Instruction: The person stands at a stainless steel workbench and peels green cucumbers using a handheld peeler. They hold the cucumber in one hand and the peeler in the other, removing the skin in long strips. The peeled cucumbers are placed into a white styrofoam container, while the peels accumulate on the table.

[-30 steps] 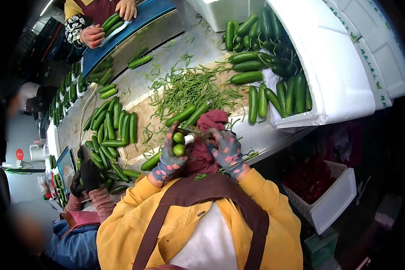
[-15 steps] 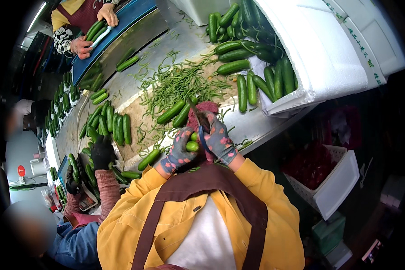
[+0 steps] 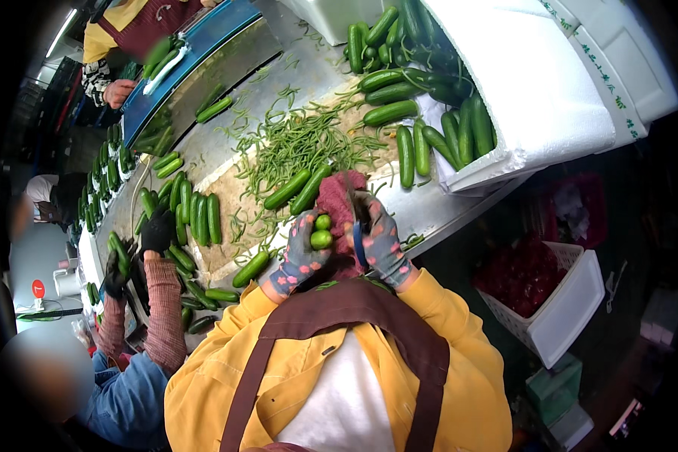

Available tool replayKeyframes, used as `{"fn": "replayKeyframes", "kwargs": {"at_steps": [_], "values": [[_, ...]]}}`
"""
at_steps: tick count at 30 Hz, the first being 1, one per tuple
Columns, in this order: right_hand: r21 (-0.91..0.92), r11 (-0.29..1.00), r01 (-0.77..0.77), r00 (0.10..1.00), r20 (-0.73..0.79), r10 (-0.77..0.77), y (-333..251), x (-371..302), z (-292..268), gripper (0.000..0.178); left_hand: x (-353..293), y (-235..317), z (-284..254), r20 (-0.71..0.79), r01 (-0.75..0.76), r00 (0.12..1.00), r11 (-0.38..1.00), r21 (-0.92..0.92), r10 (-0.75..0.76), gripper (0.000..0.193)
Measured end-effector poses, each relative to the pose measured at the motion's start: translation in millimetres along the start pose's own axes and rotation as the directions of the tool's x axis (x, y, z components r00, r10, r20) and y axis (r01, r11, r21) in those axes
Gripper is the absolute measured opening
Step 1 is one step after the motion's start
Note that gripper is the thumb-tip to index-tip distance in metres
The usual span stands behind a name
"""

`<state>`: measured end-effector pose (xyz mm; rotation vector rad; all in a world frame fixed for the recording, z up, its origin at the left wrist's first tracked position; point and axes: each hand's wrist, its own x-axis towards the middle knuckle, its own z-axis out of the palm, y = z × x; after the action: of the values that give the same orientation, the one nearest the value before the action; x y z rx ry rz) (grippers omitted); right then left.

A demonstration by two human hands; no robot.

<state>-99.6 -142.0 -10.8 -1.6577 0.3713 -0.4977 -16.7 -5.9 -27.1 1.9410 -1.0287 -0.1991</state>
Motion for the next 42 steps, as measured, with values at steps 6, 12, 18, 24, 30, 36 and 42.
{"fn": "replayKeyframes", "kwargs": {"at_steps": [6,12,18,24,30,36,42], "values": [[0.433,0.887,-0.161,0.980,0.174,0.093,27.2,1.0,0.8,0.029,-9.0,-23.1,-7.9,-0.032,0.194,0.921,0.525,-0.829,-0.389,0.060],[-0.364,0.843,0.396,0.917,0.102,-0.386,19.3,10.0,-2.8,0.043,55.3,23.1,-77.5,0.095,-0.176,0.791,-0.373,-0.911,-0.605,0.036],[-0.399,0.849,0.347,0.937,0.118,-0.328,17.4,11.2,-1.0,0.042,65.0,17.6,-61.4,0.319,-0.019,0.800,-0.552,-0.833,-0.508,0.047],[-0.272,0.962,0.021,0.992,0.126,0.014,34.5,0.0,-4.5,0.039,58.8,12.8,-34.8,0.474,0.143,0.707,-0.549,-0.823,-0.525,0.043],[-0.232,0.940,0.252,0.967,0.109,-0.232,13.0,4.6,-7.3,0.039,62.8,4.3,-34.4,0.395,0.091,0.728,-0.493,-0.865,-0.560,0.043],[-0.427,0.862,0.273,0.955,0.226,-0.190,16.3,4.0,2.3,0.038,54.3,-5.9,-26.9,0.382,0.052,0.718,-0.503,-0.863,-0.581,0.040],[0.655,0.609,-0.448,0.881,0.207,0.426,54.6,-8.8,-14.2,0.052,12.3,-70.4,-128.9,-0.240,-0.331,0.505,0.070,-0.941,-0.829,0.049]]}}
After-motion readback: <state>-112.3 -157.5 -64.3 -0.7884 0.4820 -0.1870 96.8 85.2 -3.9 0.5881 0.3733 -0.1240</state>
